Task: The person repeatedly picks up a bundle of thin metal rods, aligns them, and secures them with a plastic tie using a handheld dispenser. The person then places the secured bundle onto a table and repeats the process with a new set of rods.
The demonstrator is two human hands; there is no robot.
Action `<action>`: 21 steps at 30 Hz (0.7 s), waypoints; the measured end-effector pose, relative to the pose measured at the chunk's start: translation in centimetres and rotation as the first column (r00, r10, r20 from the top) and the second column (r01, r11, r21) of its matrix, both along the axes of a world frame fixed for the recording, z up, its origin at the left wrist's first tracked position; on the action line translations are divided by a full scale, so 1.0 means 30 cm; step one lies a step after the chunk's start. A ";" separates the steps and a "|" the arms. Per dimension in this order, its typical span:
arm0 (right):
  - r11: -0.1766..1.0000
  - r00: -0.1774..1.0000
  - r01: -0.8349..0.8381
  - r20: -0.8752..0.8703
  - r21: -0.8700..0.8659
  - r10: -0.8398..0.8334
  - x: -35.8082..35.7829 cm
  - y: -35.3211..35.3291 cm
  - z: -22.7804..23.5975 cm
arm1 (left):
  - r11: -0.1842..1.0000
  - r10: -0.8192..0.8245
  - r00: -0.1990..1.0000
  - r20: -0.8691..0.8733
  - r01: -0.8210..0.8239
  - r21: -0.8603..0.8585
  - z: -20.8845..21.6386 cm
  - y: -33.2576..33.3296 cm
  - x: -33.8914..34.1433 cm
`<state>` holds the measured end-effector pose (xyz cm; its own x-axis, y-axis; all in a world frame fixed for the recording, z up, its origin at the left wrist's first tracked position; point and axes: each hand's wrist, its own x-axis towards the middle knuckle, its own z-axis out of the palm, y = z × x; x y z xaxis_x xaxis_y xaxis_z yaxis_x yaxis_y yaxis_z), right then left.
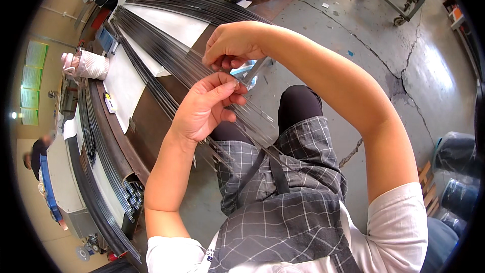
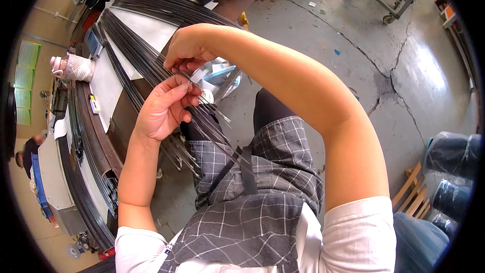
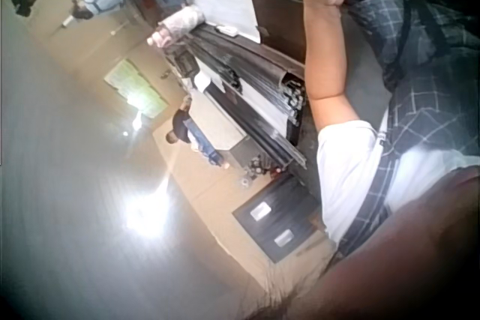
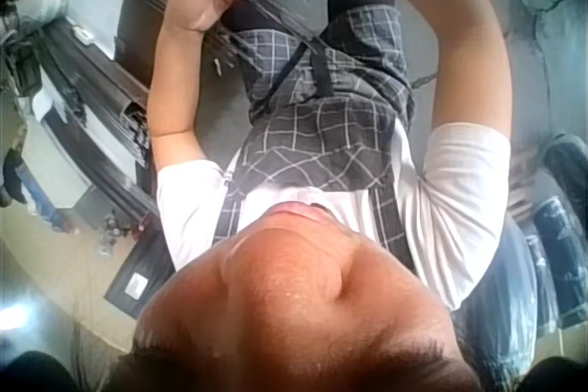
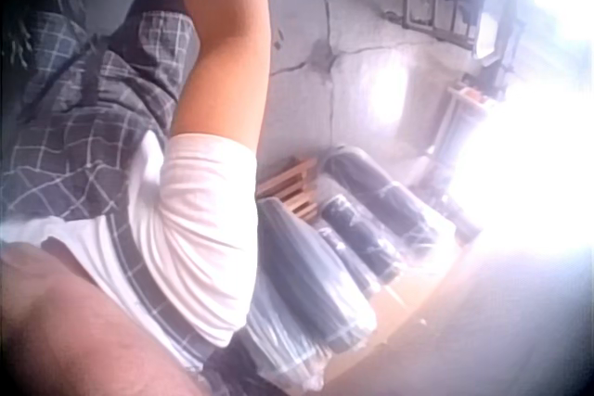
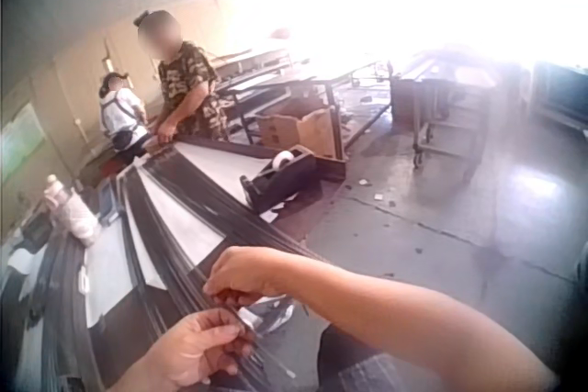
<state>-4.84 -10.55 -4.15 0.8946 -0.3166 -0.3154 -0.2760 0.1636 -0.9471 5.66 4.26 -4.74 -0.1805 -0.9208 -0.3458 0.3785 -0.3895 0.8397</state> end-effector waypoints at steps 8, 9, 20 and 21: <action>0.999 1.000 0.023 0.012 0.033 -0.024 -0.002 0.004 0.003 | 1.000 -0.003 1.000 0.009 0.003 0.008 0.004 -0.002 -0.001; 0.999 1.000 0.025 0.014 0.035 -0.026 -0.003 0.004 0.004 | 1.000 0.001 1.000 0.014 -0.001 0.009 0.004 -0.003 -0.002; 0.996 0.996 0.063 0.056 0.055 -0.067 -0.002 0.010 0.015 | 0.999 0.029 0.991 0.128 -0.033 0.030 0.002 0.001 -0.004; 0.997 0.996 0.063 0.059 0.042 -0.065 -0.001 0.023 0.018 | 0.998 0.042 0.986 0.161 -0.048 0.029 0.005 0.008 -0.010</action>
<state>-4.87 -9.86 -3.61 0.8907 -0.3620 -0.2748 -0.2062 0.2168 -0.9542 5.36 4.50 -4.58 -0.0789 -0.9146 -0.3966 0.2577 -0.4030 0.8782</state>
